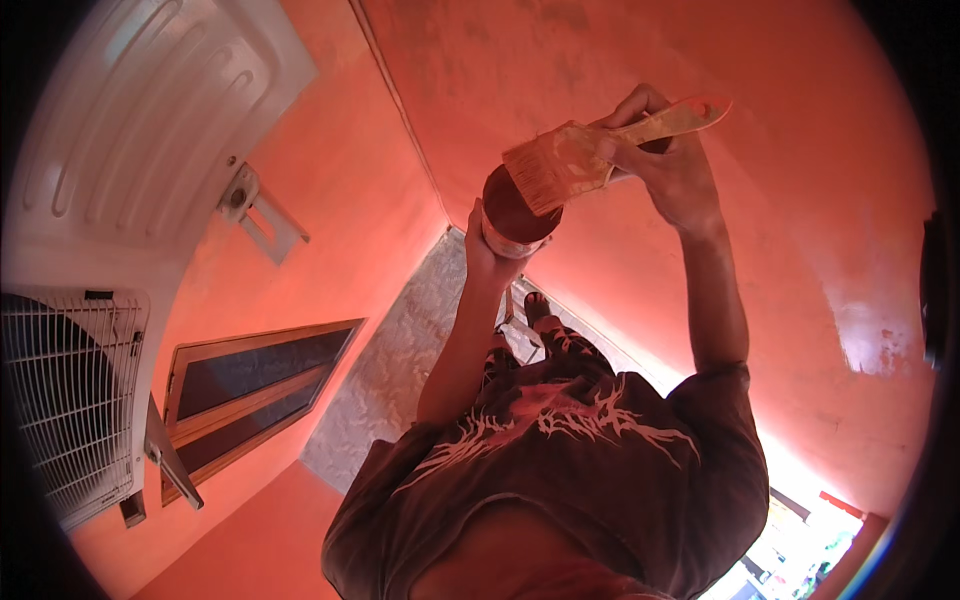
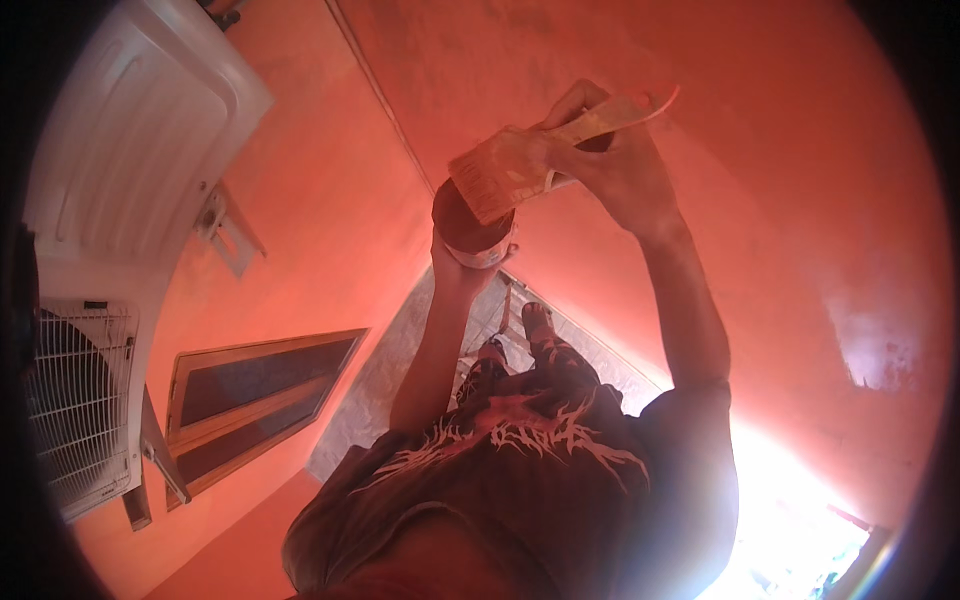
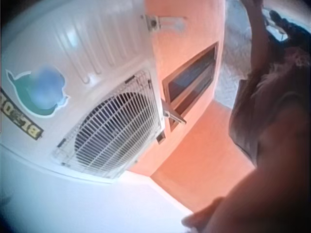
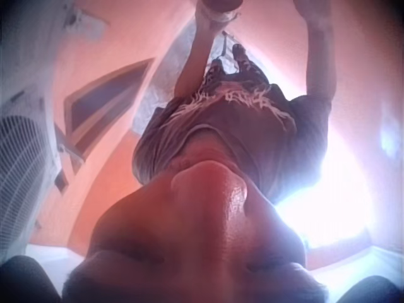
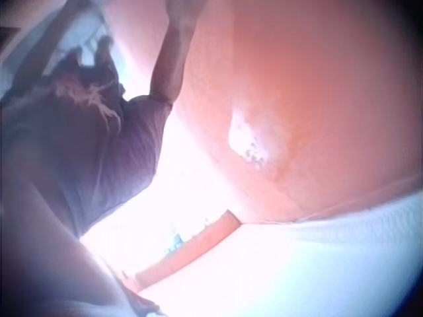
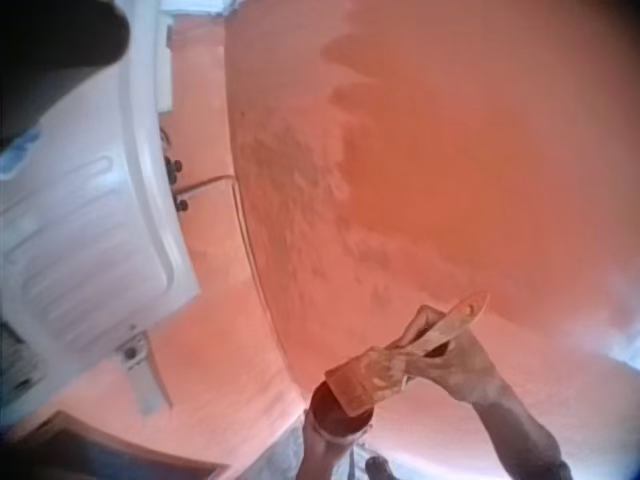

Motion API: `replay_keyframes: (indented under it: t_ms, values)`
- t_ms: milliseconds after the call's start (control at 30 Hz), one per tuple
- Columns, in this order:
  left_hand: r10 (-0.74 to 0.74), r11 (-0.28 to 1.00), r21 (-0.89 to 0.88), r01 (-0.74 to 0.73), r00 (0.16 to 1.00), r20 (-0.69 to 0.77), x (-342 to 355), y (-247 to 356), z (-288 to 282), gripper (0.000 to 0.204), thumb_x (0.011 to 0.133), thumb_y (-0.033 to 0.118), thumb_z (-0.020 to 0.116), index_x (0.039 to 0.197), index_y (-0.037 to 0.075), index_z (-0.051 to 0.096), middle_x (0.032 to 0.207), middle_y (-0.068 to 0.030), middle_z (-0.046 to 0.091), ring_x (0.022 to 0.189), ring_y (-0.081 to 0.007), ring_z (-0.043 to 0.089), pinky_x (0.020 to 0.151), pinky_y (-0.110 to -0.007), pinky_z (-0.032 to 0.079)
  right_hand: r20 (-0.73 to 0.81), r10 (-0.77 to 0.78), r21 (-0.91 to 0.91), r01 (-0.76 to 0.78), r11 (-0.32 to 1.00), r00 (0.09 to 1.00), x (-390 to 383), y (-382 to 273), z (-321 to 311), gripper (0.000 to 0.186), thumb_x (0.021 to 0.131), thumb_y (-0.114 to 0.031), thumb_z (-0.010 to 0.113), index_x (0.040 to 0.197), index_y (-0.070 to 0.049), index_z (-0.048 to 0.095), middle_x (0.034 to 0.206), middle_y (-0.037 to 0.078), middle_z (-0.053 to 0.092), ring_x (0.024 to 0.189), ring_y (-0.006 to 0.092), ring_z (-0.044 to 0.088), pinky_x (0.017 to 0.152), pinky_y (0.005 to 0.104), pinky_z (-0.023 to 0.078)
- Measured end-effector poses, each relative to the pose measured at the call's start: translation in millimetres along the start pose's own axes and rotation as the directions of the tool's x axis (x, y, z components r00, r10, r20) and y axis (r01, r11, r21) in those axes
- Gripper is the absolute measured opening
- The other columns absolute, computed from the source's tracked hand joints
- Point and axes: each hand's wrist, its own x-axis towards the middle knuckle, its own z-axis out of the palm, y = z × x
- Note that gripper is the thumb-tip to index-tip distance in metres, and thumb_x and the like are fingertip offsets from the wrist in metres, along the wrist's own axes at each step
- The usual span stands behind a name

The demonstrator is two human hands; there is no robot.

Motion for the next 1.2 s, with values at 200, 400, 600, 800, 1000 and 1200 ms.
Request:
replay_keyframes:
  t_ms: [200, 400, 600, 800, 1000, 1200]
  values:
    - [0.047, 0.999, 0.014, -0.047, 0.999, -0.022, -2, -19, 8, 0.064, 0.098, 0.062, 0.044, 0.144, 0.017, 0.049, 0.137, -0.0129, 0.057, 0.113, -0.0351, 0.061, 0.08, -0.053, 0.054, 0.129, 0.144, -0.313, -0.098, 0.945, 0.981, -10, -51, 11, 0.019, 0.087, -0.006, 0.076, 0.092, -0.004, 0.058, 0.083, 0.0, 0.063, 0.076, 0.0065, 0.06, 0.065, 0.0245, 0.049]
    - [0.067, 0.993, 0.091, -0.071, 0.997, 0.047, -10, -14, 23, 0.064, 0.101, 0.057, 0.043, 0.148, 0.014, 0.044, 0.144, -0.0117, 0.052, 0.132, -0.0318, 0.053, 0.105, -0.052, 0.049, 0.109, 0.167, -0.552, -0.08, 0.83, 0.98, -15, -42, 35, 0.02, 0.083, -0.015, 0.08, 0.091, -0.005, 0.063, 0.078, 0.002, 0.064, 0.07, 0.01, 0.059, 0.062, 0.0288, 0.047]
    - [0.067, 0.998, -0.003, -0.067, 0.993, 0.097, -12, -15, 19, 0.058, 0.106, 0.049, 0.04, 0.146, 0.008, 0.046, 0.147, -0.0134, 0.052, 0.137, -0.0298, 0.049, 0.115, -0.051, 0.039, 0.118, 0.234, -0.644, -0.105, 0.757, 0.965, -15, -36, 48, 0.025, 0.082, -0.024, 0.081, 0.094, -0.003, 0.074, 0.075, 0.01, 0.069, 0.067, 0.02, 0.067, 0.061, 0.0362, 0.052]
    - [0.115, 0.993, -0.019, -0.115, 0.993, 0.011, -17, -13, 17, 0.058, 0.106, 0.049, 0.039, 0.145, 0.007, 0.048, 0.146, -0.0135, 0.053, 0.136, -0.0299, 0.049, 0.115, -0.052, 0.039, 0.165, 0.211, -0.666, -0.049, 0.744, 0.963, -16, -27, 57, 0.024, 0.084, -0.022, 0.079, 0.097, -0.002, 0.075, 0.076, 0.014, 0.071, 0.067, 0.0253, 0.07, 0.062, 0.0378, 0.055]
    - [0.13, 0.991, -0.041, -0.129, 0.991, 0.033, -22, -12, 12, 0.057, 0.107, 0.048, 0.038, 0.144, 0.006, 0.048, 0.144, -0.0142, 0.054, 0.133, -0.0304, 0.052, 0.112, -0.051, 0.042, 0.219, 0.21, -0.678, -0.006, 0.735, 0.953, -16, -26, 68, 0.025, 0.085, -0.021, 0.078, 0.095, 0.001, 0.074, 0.075, 0.019, 0.07, 0.067, 0.03, 0.071, 0.062, 0.0388, 0.056]
    - [0.149, 0.989, -0.022, -0.148, 0.988, 0.048, -25, -15, 12, 0.054, 0.107, 0.045, 0.039, 0.142, 0.006, 0.049, 0.14, -0.0135, 0.057, 0.13, -0.0288, 0.054, 0.111, -0.05, 0.044, 0.259, 0.23, -0.737, 0.037, 0.675, 0.938, -15, -30, 68, 0.024, 0.084, -0.02, 0.077, 0.094, 0.001, 0.071, 0.074, 0.02, 0.07, 0.068, 0.0325, 0.071, 0.062, 0.04, 0.057]
